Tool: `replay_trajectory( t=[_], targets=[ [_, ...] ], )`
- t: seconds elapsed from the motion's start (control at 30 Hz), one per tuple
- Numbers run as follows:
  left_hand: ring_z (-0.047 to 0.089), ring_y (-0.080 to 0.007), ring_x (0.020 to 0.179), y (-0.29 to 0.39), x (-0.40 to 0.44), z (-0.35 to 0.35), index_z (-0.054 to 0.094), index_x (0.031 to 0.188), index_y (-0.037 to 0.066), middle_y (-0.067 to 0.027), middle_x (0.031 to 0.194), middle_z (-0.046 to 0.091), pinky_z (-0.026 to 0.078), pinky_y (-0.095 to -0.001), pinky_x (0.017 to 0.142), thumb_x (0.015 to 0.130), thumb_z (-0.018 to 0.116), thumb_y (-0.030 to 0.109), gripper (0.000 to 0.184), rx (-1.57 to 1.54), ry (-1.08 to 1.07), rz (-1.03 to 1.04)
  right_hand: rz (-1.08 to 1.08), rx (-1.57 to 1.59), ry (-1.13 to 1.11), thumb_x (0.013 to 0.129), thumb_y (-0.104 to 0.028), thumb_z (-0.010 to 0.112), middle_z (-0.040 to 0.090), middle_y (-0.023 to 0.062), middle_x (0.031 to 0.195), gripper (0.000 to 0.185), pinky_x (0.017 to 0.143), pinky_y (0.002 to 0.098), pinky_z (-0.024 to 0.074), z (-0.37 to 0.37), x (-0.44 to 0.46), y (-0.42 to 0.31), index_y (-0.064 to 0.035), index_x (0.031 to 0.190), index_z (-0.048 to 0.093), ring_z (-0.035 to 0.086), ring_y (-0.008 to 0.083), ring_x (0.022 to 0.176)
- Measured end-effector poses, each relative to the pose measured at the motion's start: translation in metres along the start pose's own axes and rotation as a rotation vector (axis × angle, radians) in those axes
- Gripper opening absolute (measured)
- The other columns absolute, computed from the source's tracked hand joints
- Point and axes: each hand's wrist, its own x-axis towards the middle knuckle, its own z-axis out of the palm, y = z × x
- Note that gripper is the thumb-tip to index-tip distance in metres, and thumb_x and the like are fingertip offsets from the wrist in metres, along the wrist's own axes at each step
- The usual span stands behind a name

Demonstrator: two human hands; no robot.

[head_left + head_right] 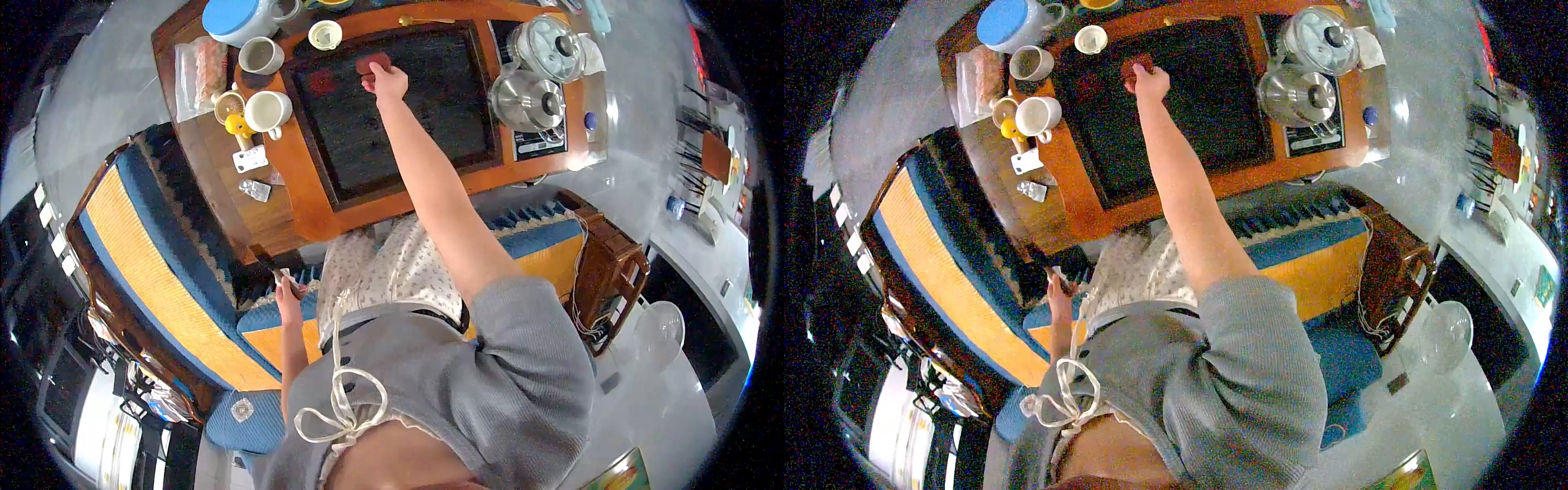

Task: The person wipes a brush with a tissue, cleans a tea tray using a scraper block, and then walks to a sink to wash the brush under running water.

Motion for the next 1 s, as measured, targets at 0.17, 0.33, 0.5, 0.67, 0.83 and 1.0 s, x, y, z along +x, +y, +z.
replay_trajectory(
  t=[0.17, 0.33, 0.5, 0.67, 0.83, 1.0],
  targets=[
    [0.050, -0.0114, 0.055, -0.001, -0.011, -0.006, 0.044, 0.086, 0.009, -0.0001, 0.064, 0.045, 0.045, -0.0259, 0.050, 0.085, 0.042, 0.032, 0.023, 0.035, 0.107, -0.032, 0.079, -0.165, 0.217, 0.072, -0.009, 0.061, 0.056, 0.0134, 0.062, 0.020, 0.032, 0.0264, 0.0425, -0.017, -0.011, 0.015, 0.0085, 0.079, 0.054, 0.054, 0.0180, 0.043],
    [0.049, -0.0110, 0.053, 0.003, -0.001, -0.005, 0.044, 0.082, 0.008, -0.0001, 0.058, 0.043, 0.042, -0.0245, 0.047, 0.086, 0.042, 0.032, 0.024, 0.055, 0.036, 0.001, 0.129, -0.190, 0.256, 0.073, -0.009, 0.061, 0.055, 0.0116, 0.061, 0.018, 0.032, 0.0277, 0.0391, -0.084, -0.048, 0.062, 0.0069, 0.074, 0.053, 0.052, 0.0182, 0.041],
    [0.047, -0.0110, 0.051, 0.013, 0.013, -0.002, 0.044, 0.080, 0.007, -0.0016, 0.055, 0.044, 0.040, -0.0245, 0.048, 0.086, 0.041, 0.030, 0.024, 0.057, -0.057, 0.029, 0.296, -0.156, 0.406, 0.073, -0.009, 0.061, 0.055, 0.0103, 0.062, 0.015, 0.034, 0.0267, 0.0422, -0.131, -0.106, 0.082, 0.0035, 0.075, 0.054, 0.052, 0.0171, 0.042],
    [0.049, -0.0118, 0.055, 0.017, 0.025, -0.007, 0.045, 0.083, 0.007, -0.0024, 0.059, 0.048, 0.043, -0.0255, 0.052, 0.086, 0.041, 0.030, 0.024, 0.051, -0.080, 0.026, 0.395, -0.289, 0.499, 0.072, -0.010, 0.063, 0.054, 0.0086, 0.059, 0.017, 0.034, 0.0257, 0.0428, -0.160, -0.146, 0.082, 0.0037, 0.073, 0.053, 0.050, 0.0148, 0.041],
    [0.051, -0.0121, 0.057, 0.021, 0.027, -0.011, 0.045, 0.085, 0.006, -0.0024, 0.062, 0.049, 0.044, -0.0262, 0.054, 0.086, 0.042, 0.030, 0.024, 0.075, -0.084, 0.026, 0.310, -0.143, 0.534, 0.071, -0.010, 0.063, 0.054, 0.0082, 0.059, 0.016, 0.033, 0.0232, 0.0380, -0.161, -0.142, 0.088, 0.0023, 0.072, 0.054, 0.048, 0.0139, 0.039],
    [0.051, -0.0117, 0.057, 0.022, 0.032, -0.021, 0.045, 0.084, 0.006, -0.0021, 0.062, 0.049, 0.045, -0.0262, 0.054, 0.085, 0.043, 0.031, 0.025, 0.064, -0.076, 0.019, 0.136, 0.001, 0.121, 0.072, -0.013, 0.063, 0.055, 0.0060, 0.065, 0.016, 0.035, 0.0229, 0.0382, -0.097, -0.105, 0.043, -0.0006, 0.079, 0.056, 0.051, 0.0132, 0.046]
  ],
)
